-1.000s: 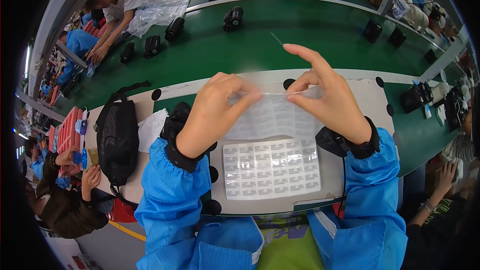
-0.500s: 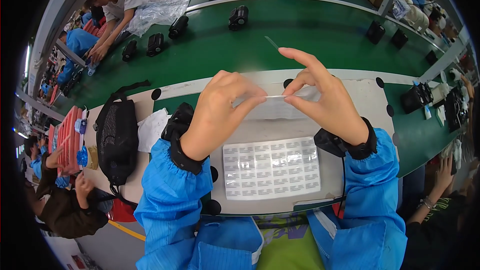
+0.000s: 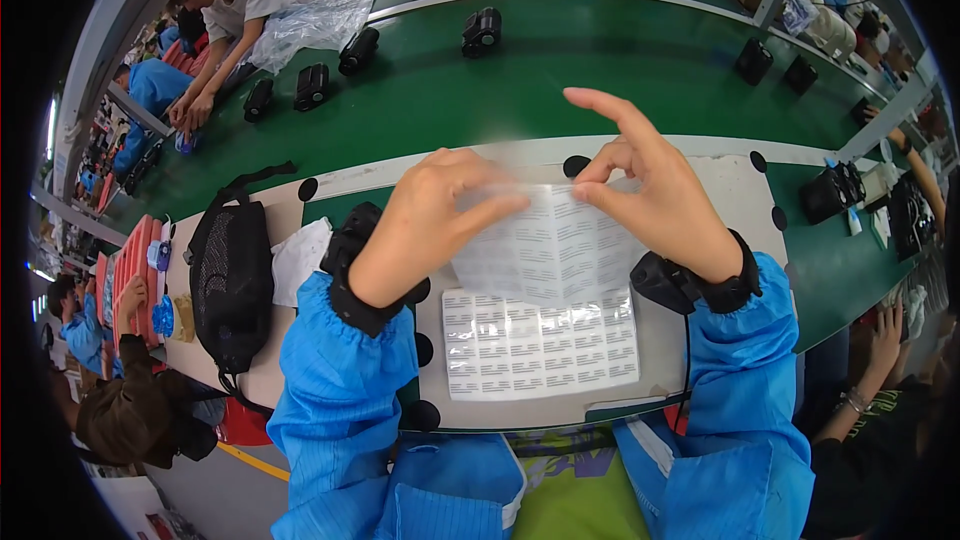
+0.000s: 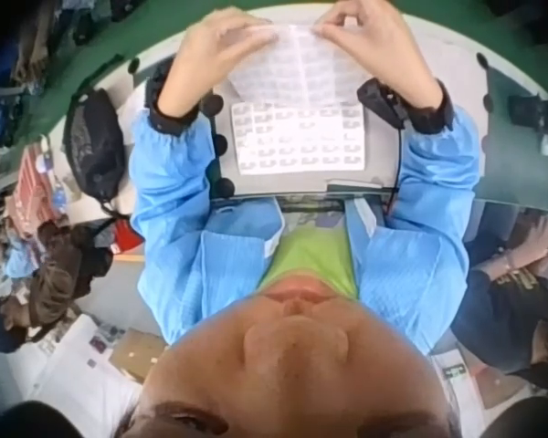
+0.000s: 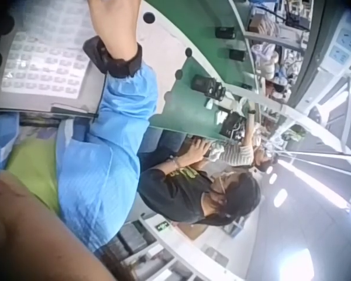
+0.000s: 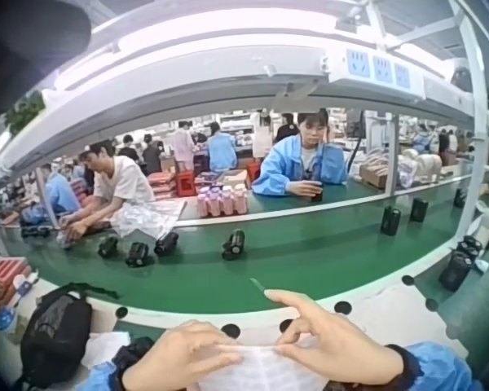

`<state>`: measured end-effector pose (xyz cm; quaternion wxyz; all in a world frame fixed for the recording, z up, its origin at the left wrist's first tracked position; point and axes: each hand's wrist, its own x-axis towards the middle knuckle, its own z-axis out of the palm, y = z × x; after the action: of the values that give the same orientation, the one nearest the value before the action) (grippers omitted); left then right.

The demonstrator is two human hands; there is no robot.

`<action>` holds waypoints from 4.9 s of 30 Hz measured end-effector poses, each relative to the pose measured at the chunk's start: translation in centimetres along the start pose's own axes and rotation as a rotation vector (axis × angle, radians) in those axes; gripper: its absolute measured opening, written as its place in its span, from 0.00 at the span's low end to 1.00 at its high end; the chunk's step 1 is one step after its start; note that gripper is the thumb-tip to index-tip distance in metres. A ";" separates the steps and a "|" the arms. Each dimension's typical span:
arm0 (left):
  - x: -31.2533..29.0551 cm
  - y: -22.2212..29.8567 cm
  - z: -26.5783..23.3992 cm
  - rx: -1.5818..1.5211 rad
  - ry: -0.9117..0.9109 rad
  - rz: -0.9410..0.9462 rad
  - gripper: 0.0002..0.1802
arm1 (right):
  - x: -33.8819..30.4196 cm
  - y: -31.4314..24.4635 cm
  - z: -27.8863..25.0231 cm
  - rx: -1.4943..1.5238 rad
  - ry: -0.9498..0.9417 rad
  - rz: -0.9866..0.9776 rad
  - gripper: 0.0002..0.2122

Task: The person peels a sticker from a sheet, applies it to a camera, and sets the camera on a conveyor belt. They repeat this process with several more cameras, including both black and blue models.

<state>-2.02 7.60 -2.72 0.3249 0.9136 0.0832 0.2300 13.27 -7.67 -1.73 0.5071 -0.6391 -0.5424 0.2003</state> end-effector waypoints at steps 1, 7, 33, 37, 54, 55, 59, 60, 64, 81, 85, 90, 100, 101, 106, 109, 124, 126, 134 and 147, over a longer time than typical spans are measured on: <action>0.0 0.1 -0.2 0.004 0.027 0.002 0.09 | 0.1 -0.2 -0.3 -0.021 0.015 0.014 0.30; 0.3 0.2 -1.3 -0.176 0.046 -0.151 0.09 | 0.3 -0.6 -1.3 -0.055 0.007 0.070 0.30; 13.4 -14.8 3.9 0.375 0.193 -0.142 0.45 | 1.6 1.6 -2.9 -0.018 0.102 0.061 0.25; 22.5 -19.4 7.0 0.539 0.305 0.065 0.50 | 1.0 1.8 -3.8 0.119 0.063 -0.025 0.25; 22.3 -21.0 5.0 -1.246 0.323 -0.333 0.23 | -0.4 1.2 -4.6 0.190 0.232 -0.175 0.23; 20.3 -18.1 4.0 -1.236 0.349 -0.331 0.23 | -0.2 0.9 -4.4 0.200 0.211 -0.188 0.23; 11.4 -7.0 2.5 -1.286 0.217 -0.209 0.23 | 0.4 0.9 -2.6 0.154 0.408 -0.228 0.27; 9.4 -4.5 2.6 -1.277 0.165 -0.234 0.23 | 0.5 1.1 -2.0 0.115 0.495 -0.289 0.31; 2.5 1.3 2.8 -1.195 0.045 -0.242 0.26 | 0.2 0.4 1.3 0.202 0.459 -0.397 0.41; -2.4 5.4 0.1 -1.289 0.077 -0.119 0.20 | -3.7 -4.3 0.6 0.512 0.206 -0.307 0.11; -2.0 5.3 0.6 -1.106 0.087 -0.165 0.24 | -4.3 -5.5 0.2 0.486 0.112 -0.139 0.04; -2.1 5.5 0.7 -1.078 0.058 -0.190 0.23 | -4.0 -5.6 0.4 0.408 0.157 0.041 0.02; -2.2 5.3 1.5 -1.120 0.098 -0.121 0.31 | -3.6 -5.3 1.0 0.273 0.201 -0.032 0.02; -2.2 5.4 1.4 -1.158 0.092 -0.154 0.32 | -3.6 -5.2 1.0 0.269 0.198 -0.031 0.02; -2.2 5.4 1.4 -1.148 0.104 -0.181 0.32 | -3.5 -5.1 1.1 0.288 0.187 -0.025 0.02; -2.2 5.2 1.5 -1.074 0.134 -0.183 0.32 | -3.7 -5.0 1.3 0.201 0.203 -0.047 0.03; -2.4 5.3 1.4 -1.039 0.191 -0.171 0.30 | -3.6 -3.9 2.6 -0.417 0.448 -0.401 0.13; -2.4 5.3 1.2 -1.038 0.189 -0.208 0.29 | -3.5 -3.6 2.4 -0.235 0.523 -0.208 0.21; -2.5 3.8 2.6 -0.940 0.181 -0.035 0.23 | -2.3 -3.2 3.5 -0.026 0.232 -0.241 0.25; 0.3 2.0 2.0 -1.191 -0.002 -0.363 0.22 | 1.6 0.5 -1.0 0.634 -0.308 0.083 0.24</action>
<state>-0.75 5.05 -2.73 0.8126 0.5471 0.0946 0.1771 14.87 -6.64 -1.26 0.5838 -0.4337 -0.4970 0.4734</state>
